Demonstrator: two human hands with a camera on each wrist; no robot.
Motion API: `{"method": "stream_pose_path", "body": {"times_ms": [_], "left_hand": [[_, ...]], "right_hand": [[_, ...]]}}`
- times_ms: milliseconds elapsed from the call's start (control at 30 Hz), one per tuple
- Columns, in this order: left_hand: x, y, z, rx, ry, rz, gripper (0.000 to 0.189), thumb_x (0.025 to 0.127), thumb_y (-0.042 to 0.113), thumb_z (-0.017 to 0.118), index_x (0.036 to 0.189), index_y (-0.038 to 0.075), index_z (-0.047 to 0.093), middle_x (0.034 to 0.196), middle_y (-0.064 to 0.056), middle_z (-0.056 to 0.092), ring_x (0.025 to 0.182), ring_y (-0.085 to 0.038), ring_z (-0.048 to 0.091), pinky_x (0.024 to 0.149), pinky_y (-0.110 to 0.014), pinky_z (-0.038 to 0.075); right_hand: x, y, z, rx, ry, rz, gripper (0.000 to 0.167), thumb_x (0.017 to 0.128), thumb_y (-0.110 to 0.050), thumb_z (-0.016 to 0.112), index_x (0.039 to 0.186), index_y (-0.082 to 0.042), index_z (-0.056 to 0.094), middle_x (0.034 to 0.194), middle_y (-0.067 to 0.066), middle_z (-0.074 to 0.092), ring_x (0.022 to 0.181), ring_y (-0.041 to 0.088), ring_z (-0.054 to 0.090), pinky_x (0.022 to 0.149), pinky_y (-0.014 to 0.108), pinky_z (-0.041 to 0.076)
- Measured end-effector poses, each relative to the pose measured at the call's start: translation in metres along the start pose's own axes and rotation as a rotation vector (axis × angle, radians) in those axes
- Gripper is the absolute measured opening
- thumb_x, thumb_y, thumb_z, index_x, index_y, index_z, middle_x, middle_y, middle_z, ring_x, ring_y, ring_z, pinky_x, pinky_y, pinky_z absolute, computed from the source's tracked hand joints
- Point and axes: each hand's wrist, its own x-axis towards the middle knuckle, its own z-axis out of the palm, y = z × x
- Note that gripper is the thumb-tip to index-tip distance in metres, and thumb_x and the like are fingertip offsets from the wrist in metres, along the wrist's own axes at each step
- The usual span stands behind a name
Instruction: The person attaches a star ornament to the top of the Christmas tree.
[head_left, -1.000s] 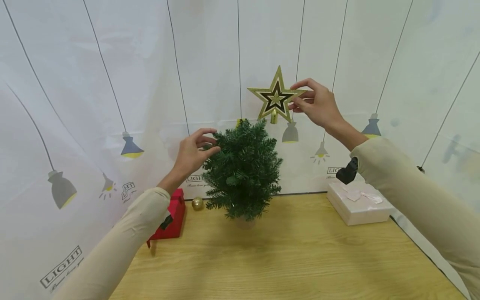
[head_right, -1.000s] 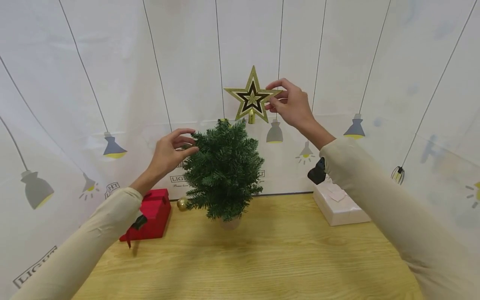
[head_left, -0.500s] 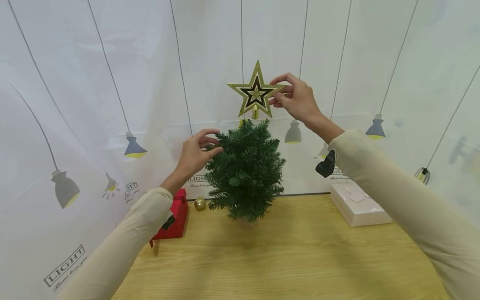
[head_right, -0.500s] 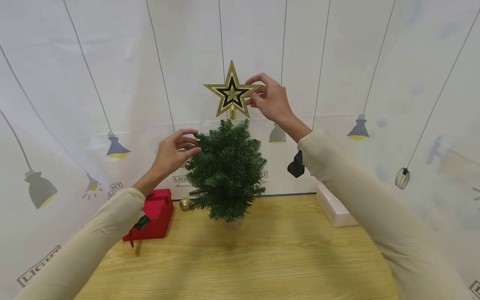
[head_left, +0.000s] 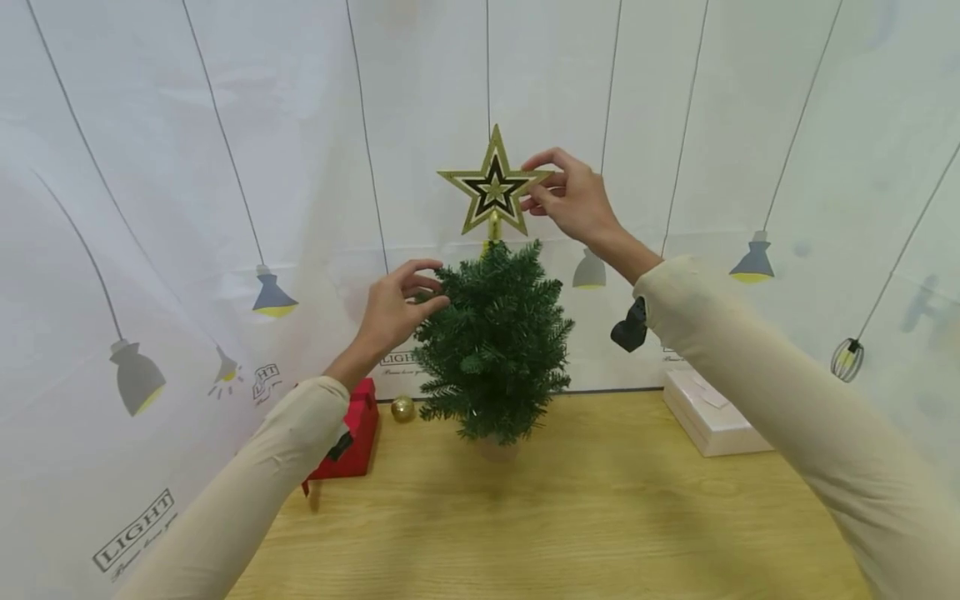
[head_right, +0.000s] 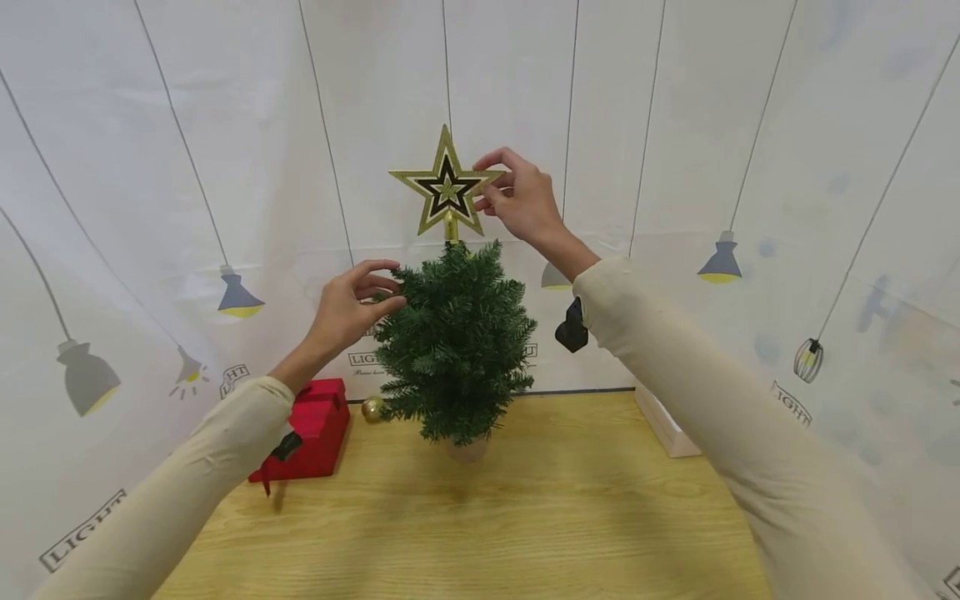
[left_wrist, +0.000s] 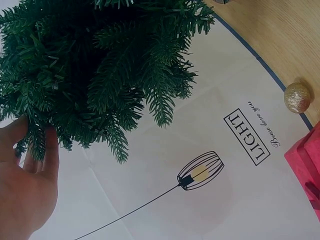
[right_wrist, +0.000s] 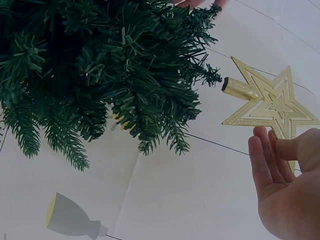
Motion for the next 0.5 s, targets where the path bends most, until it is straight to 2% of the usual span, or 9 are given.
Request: {"method": "stream_pose_path", "body": {"times_ms": [100, 300, 500], "left_hand": [[0.0002, 0.0002, 0.0006, 0.002, 0.002, 0.0, 0.051, 0.092, 0.012, 0.082, 0.139, 0.016, 0.064, 0.114, -0.013, 0.076, 0.112, -0.031, 0.072, 0.1, -0.047, 0.056], [0.0003, 0.002, 0.0019, 0.0, 0.0, -0.01, 0.051, 0.092, 0.012, 0.081, 0.14, 0.016, 0.064, 0.115, -0.014, 0.075, 0.112, -0.031, 0.072, 0.1, -0.047, 0.056], [0.0012, 0.0024, 0.0035, -0.002, 0.0, -0.016, 0.05, 0.092, 0.012, 0.081, 0.139, 0.017, 0.064, 0.114, -0.013, 0.076, 0.113, -0.03, 0.072, 0.101, -0.046, 0.056]], "right_hand": [[0.0005, 0.002, 0.0028, 0.001, -0.002, -0.006, 0.027, 0.107, -0.006, 0.057, 0.133, -0.008, 0.061, 0.115, 0.021, 0.074, 0.09, 0.015, 0.075, 0.088, 0.032, 0.061], [-0.001, 0.0069, 0.0064, 0.002, -0.009, -0.002, 0.026, 0.106, -0.004, 0.057, 0.132, -0.008, 0.062, 0.112, 0.022, 0.075, 0.094, 0.024, 0.076, 0.085, 0.029, 0.061], [-0.0056, 0.0101, 0.0078, -0.029, -0.03, -0.011, 0.026, 0.107, -0.004, 0.056, 0.131, -0.008, 0.063, 0.11, 0.022, 0.075, 0.091, 0.02, 0.076, 0.085, 0.032, 0.062]]}}
